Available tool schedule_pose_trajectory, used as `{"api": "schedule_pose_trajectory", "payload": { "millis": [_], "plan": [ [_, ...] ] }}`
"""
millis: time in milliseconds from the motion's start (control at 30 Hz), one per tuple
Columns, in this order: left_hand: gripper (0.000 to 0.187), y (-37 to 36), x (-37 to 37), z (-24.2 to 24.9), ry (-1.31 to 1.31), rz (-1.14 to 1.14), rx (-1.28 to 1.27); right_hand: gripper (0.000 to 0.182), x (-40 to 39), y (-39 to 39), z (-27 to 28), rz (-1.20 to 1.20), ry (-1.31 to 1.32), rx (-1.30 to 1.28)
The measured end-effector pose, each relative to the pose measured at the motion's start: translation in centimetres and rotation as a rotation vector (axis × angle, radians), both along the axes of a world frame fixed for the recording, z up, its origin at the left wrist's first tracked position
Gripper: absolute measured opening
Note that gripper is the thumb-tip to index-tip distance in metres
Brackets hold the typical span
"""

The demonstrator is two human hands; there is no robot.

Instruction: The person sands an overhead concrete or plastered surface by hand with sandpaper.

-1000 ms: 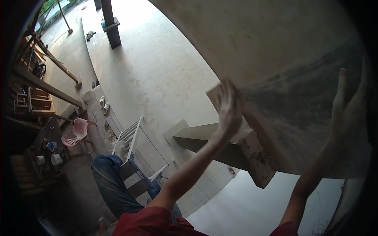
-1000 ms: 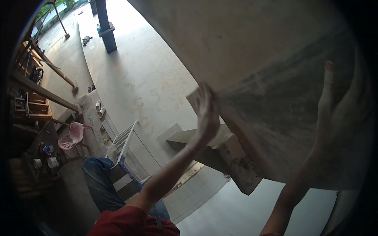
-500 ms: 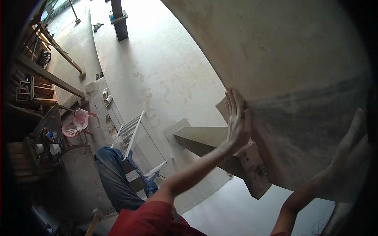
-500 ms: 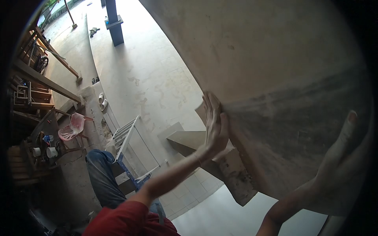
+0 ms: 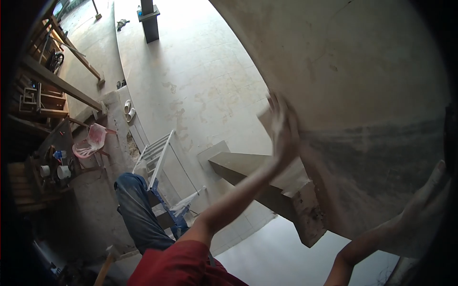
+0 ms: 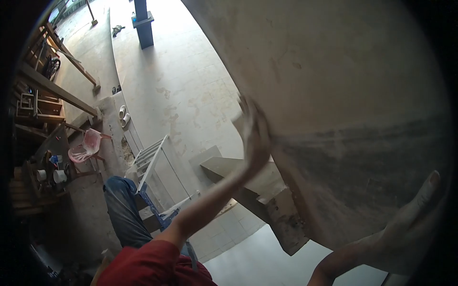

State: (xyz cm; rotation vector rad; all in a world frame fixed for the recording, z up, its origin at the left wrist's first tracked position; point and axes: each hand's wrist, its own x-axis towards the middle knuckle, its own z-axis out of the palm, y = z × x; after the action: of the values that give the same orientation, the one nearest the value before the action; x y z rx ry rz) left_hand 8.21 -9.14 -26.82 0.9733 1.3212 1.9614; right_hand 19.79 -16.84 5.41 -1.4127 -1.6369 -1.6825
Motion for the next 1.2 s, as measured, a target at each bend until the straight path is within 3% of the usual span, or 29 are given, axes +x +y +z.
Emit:
{"api": "schedule_pose_trajectory", "payload": {
  "millis": [100,200,267,500,567,633,800,900,1033,1200],
  "plan": [
    [0.059,3.0,-3.3,1.4,-0.077,0.087,0.001,0.058,-0.3,0.1,-0.5,0.027,0.039,0.005],
    [0.056,-3.0,2.6,-1.8,0.054,-0.036,0.035,0.058,-0.5,0.2,-0.6,0.03,0.072,0.012],
    [0.055,-3.0,2.5,-2.6,0.067,-0.036,0.065,0.059,-0.7,0.0,-0.8,0.015,0.106,0.018],
    [0.06,0.8,-1.1,-0.2,0.062,0.099,0.025,0.06,-1.0,-0.1,-1.5,0.006,0.18,0.041],
    [0.056,-4.8,3.8,-2.7,0.128,0.002,0.089,0.061,-1.0,-0.3,-1.7,-0.014,0.233,0.046],
    [0.058,-4.1,3.1,-3.3,0.142,-0.009,0.118,0.061,-1.4,-0.4,-2.0,-0.035,0.282,0.046],
    [0.056,2.3,-2.4,-0.6,0.077,0.137,0.03,0.059,-0.6,-0.6,-2.0,0.0,0.186,0.053],
    [0.054,0.7,-1.0,-0.5,0.092,0.134,-0.005,0.058,-0.1,-0.7,-2.2,0.024,0.125,0.054],
    [0.058,-4.2,3.0,-4.0,-0.014,-0.124,0.071,0.057,0.2,-0.7,-2.1,0.042,0.068,0.064],
    [0.057,-4.1,3.1,-2.0,0.051,-0.048,0.017,0.055,0.8,-0.8,-2.0,0.031,0.043,0.068]
  ]
}}
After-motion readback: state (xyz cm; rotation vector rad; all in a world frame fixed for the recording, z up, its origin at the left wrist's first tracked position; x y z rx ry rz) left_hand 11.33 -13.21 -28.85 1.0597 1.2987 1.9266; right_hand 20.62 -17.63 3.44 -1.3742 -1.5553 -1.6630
